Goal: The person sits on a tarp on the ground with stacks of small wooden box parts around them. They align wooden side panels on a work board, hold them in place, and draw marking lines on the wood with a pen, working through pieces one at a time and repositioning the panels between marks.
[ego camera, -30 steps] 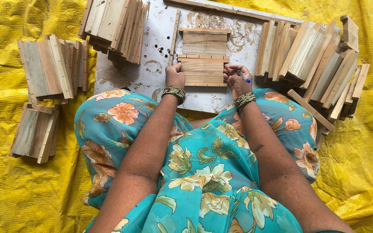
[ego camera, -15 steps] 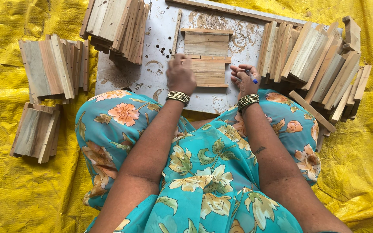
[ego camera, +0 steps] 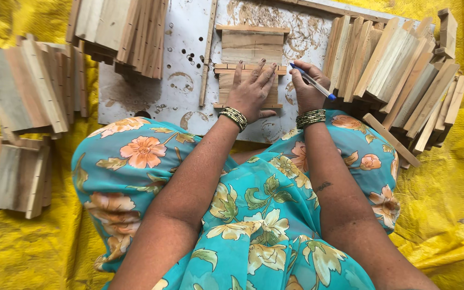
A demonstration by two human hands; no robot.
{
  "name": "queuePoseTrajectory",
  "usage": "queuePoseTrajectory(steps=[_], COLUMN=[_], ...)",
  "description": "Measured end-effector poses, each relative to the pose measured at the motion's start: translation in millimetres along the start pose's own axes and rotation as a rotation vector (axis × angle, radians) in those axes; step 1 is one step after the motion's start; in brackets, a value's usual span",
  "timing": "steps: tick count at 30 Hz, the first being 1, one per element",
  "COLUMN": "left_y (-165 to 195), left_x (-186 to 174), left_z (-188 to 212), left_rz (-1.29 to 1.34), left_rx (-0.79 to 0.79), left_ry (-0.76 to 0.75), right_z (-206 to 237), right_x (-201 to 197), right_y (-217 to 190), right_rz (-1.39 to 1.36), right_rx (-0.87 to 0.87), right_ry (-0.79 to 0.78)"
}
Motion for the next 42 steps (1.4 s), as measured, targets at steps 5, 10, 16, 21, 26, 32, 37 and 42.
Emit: queuePoseTrajectory(steps=[5, 10, 16, 21, 26, 32, 37, 42], left_y=[2.7, 8.0, 12.3, 14.7, 15.4, 16.2, 15.3, 15.8], left_x=[7.5, 12.0, 20.5, 18.6, 21.6, 20.3, 19.1, 19.8], left_z=[-9.8, -10.6, -15.1, -17.9, -21.5, -22.4, -22.9, -21.7], left_rz=[0.043, -0.016, 0.095, 0.066, 0.065, 0.066, 0.053, 0.076], left_rx=[-0.008, -0.083, -0.111, -0.142, -0.149, -0.157, -0.157, -0.151], left_ry=[0.035, 0.152, 0.068, 0.135, 0.157, 0.159, 0.153, 0.133], right_z=[-4.6, -3.5, -1.8, 0.5, -0.1, -0.2, -0.8, -1.3], right_x=[3.6, 0.1, -2.5, -3.1, -2.7, -1.7, -1.7, -1.1], right_y=[9.5, 18.1, 18.6, 15.8, 12.8, 9.8, 9.7, 8.9], right_rz=[0.022, 0.3, 0.423, 0.468, 0.5, 0.492, 0.485, 0.487], right_rx=[-0.014, -0.078, -0.217, -0.283, -0.293, -0.338, -0.343, -0.366], right_ry=[-0.029, -0.018, -0.05, -0.074, -0.086, -0.1, -0.101, -0.097])
Point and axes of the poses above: each hand's wrist, its own z-axis away from the middle knuckle, its own x-axis out of the palm, y = z × x, the point moved 5 cm from there along -z, towards the middle knuckle, and after that the axes turned 4 degrees about x, right-handed, at the moved point
